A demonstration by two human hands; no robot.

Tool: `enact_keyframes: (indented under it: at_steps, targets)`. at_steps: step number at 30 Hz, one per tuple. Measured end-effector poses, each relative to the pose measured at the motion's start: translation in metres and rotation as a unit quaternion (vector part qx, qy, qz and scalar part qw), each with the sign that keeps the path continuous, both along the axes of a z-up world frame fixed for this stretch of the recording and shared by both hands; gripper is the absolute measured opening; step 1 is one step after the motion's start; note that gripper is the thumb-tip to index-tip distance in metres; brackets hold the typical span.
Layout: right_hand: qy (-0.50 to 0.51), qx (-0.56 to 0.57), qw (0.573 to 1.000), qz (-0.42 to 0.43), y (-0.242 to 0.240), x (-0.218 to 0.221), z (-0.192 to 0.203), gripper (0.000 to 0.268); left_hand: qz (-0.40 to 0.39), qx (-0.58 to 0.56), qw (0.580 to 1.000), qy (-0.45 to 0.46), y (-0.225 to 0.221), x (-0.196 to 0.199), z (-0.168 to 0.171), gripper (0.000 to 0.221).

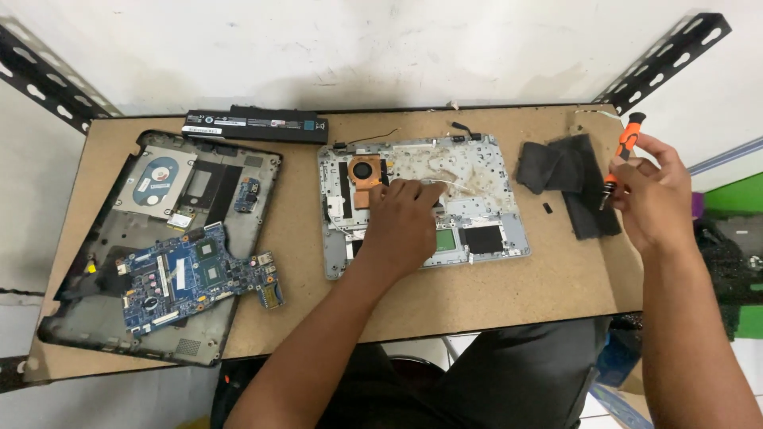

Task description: The person is disassembling a laptop, specifically removing the motherboard and then detaching the heatsink and fan assembly from it.

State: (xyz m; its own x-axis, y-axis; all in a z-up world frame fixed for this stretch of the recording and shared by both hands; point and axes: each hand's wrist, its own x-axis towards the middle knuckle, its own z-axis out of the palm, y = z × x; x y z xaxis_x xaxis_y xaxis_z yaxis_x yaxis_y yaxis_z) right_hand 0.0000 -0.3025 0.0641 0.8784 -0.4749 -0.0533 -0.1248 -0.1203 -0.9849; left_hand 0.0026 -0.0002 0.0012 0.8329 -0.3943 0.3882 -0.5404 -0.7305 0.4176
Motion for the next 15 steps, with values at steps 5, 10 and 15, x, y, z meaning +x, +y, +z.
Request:
enact_keyframes:
  at_steps: [5, 10, 15]
  targets:
    - [-0.021, 0.054, 0.996, 0.063, 0.034, -0.005, 0.010, 0.026, -0.005, -0.024, 1.000, -0.001, 0.000, 0.000, 0.003, 0.045]
    - [-0.053, 0.093, 0.984, 0.141, 0.070, 0.010, -0.001, 0.017, 0.002, -0.031, 0.999, -0.019, 0.003, 0.000, 0.005, 0.045]
    - [-0.147, 0.096, 0.969, 0.174, 0.088, 0.041, -0.051, 0.019, -0.007, 0.002, 0.999, 0.038, 0.007, -0.003, 0.016, 0.031]
